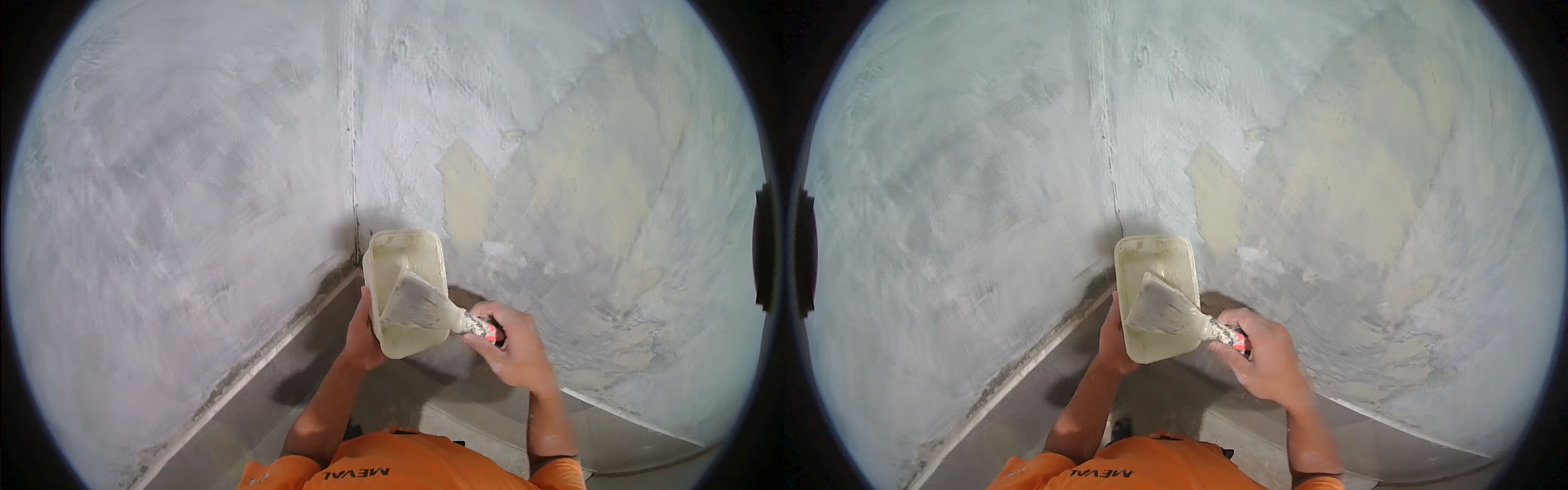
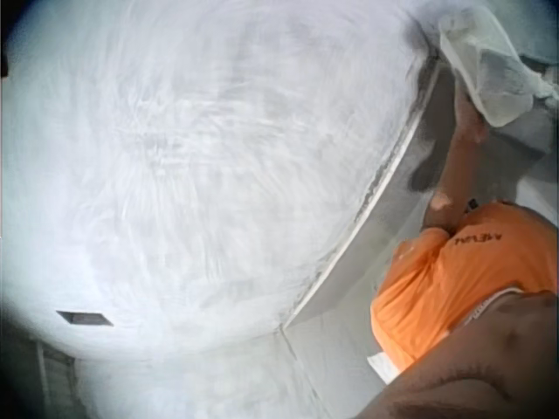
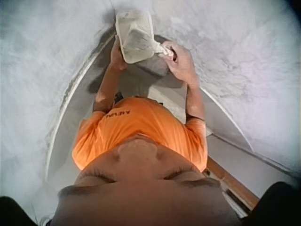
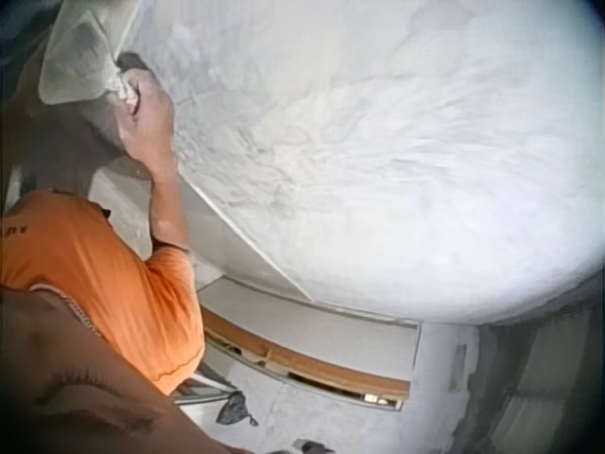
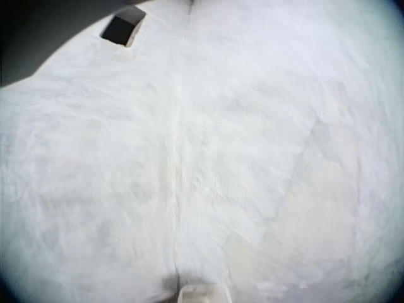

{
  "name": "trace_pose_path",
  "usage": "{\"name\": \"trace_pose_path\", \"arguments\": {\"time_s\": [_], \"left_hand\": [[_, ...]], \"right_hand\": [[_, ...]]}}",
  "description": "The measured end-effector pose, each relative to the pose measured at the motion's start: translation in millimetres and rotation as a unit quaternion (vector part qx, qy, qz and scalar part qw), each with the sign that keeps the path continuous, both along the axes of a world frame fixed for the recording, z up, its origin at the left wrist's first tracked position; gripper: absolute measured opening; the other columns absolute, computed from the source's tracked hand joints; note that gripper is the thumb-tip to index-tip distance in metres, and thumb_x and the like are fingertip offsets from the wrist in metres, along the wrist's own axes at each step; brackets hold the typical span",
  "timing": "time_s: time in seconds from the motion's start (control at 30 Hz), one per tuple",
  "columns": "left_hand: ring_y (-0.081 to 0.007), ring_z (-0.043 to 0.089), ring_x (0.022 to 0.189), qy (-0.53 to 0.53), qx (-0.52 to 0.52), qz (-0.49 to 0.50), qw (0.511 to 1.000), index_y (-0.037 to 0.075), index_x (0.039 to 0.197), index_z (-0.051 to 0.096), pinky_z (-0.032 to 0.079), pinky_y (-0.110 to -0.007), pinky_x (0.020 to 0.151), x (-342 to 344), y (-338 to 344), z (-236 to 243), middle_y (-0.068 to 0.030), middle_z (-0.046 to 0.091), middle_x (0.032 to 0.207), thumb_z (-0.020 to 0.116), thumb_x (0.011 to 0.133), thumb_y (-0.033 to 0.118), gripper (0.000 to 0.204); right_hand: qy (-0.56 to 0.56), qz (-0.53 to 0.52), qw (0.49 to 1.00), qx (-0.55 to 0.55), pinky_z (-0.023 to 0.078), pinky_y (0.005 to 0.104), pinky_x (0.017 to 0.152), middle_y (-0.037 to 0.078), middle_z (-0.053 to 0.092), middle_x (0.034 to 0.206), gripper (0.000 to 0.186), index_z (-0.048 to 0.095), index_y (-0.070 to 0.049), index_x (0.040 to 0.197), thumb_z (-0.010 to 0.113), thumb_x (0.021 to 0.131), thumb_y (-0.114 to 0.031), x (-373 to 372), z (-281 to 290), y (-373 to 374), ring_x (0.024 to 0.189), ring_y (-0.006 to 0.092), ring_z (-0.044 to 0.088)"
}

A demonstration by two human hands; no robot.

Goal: The person applies patching compound to a wall using a putty knife, scooping compound from a plastic container and smoothing it over a vertical seam and adjacent wall surfaces.

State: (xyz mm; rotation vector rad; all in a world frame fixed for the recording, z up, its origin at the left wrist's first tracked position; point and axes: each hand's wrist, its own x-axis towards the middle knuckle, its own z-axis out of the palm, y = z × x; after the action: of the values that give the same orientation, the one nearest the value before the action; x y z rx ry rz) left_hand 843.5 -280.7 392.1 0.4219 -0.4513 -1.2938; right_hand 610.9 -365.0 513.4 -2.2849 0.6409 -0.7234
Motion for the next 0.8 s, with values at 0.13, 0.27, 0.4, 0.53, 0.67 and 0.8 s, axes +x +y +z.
{"name": "trace_pose_path", "arguments": {"time_s": [0.13,0.27,0.4,0.53,0.67,0.8], "left_hand": [[-0.0298,0.052,0.134,0.002,-0.020,-0.027,0.999,0.009,0.155,0.035,0.045,-0.047,0.112,34.1,1.2,-7.7,-0.0109,0.051,0.149,0.029,0.107,0.059,0.069],[-0.0298,0.052,0.135,-0.069,-0.010,0.013,0.997,0.009,0.156,0.034,0.044,-0.047,0.112,61.0,8.1,-10.2,-0.0110,0.048,0.151,0.030,0.107,0.058,0.069],[-0.0295,0.051,0.136,-0.042,-0.024,0.015,0.999,0.008,0.156,0.033,0.041,-0.047,0.114,77.2,4.0,-16.8,-0.0115,0.047,0.152,0.032,0.108,0.055,0.068],[-0.0293,0.050,0.137,0.010,-0.017,-0.032,0.999,0.008,0.156,0.034,0.039,-0.047,0.116,93.3,-7.7,-34.7,-0.0120,0.047,0.152,0.033,0.108,0.054,0.067],[-0.0318,0.054,0.132,0.028,-0.030,-0.093,0.995,0.007,0.154,0.038,0.045,-0.049,0.111,105.4,-17.0,-47.8,-0.0138,0.050,0.150,0.034,0.108,0.052,0.064],[-0.0330,0.054,0.133,0.029,-0.006,-0.133,0.991,0.007,0.154,0.039,0.044,-0.051,0.112,106.5,-29.7,-54.4,-0.0150,0.051,0.149,0.035,0.107,0.053,0.066]], "right_hand": [[0.012,-0.033,0.991,-0.129,0.052,0.0356,0.066,0.015,0.069,0.090,0.030,0.069,-0.003,0.110,0.077,0.088,-0.022,23.3,45.6,9.7,0.072,0.0295,0.067],[0.054,-0.066,0.965,-0.250,0.048,0.0381,0.059,0.012,0.062,0.077,0.024,0.071,-0.006,0.104,0.074,0.090,-0.026,50.0,73.4,4.2,0.062,0.0285,0.062],[0.098,-0.097,0.919,-0.369,0.048,0.0422,0.060,0.010,0.059,0.076,0.022,0.071,-0.008,0.105,0.072,0.091,-0.024,71.3,106.8,-8.2,0.065,0.0305,0.062],[0.183,-0.124,0.861,-0.458,0.051,0.0442,0.063,0.010,0.063,0.082,0.022,0.071,-0.008,0.100,0.072,0.089,-0.027,103.4,132.9,-24.6,0.074,0.0318,0.066],[0.294,-0.223,0.795,-0.481,0.054,0.0450,0.064,0.013,0.068,0.082,0.028,0.071,-0.004,0.086,0.070,0.091,-0.032,142.6,135.6,-33.5,0.074,0.0330,0.069],[0.292,-0.320,0.767,-0.473,0.054,0.0456,0.064,0.017,0.067,0.075,0.035,0.070,-0.002,0.080,0.071,0.091,-0.035,128.6,169.3,-20.7,0.071,0.0344,0.069]]}}
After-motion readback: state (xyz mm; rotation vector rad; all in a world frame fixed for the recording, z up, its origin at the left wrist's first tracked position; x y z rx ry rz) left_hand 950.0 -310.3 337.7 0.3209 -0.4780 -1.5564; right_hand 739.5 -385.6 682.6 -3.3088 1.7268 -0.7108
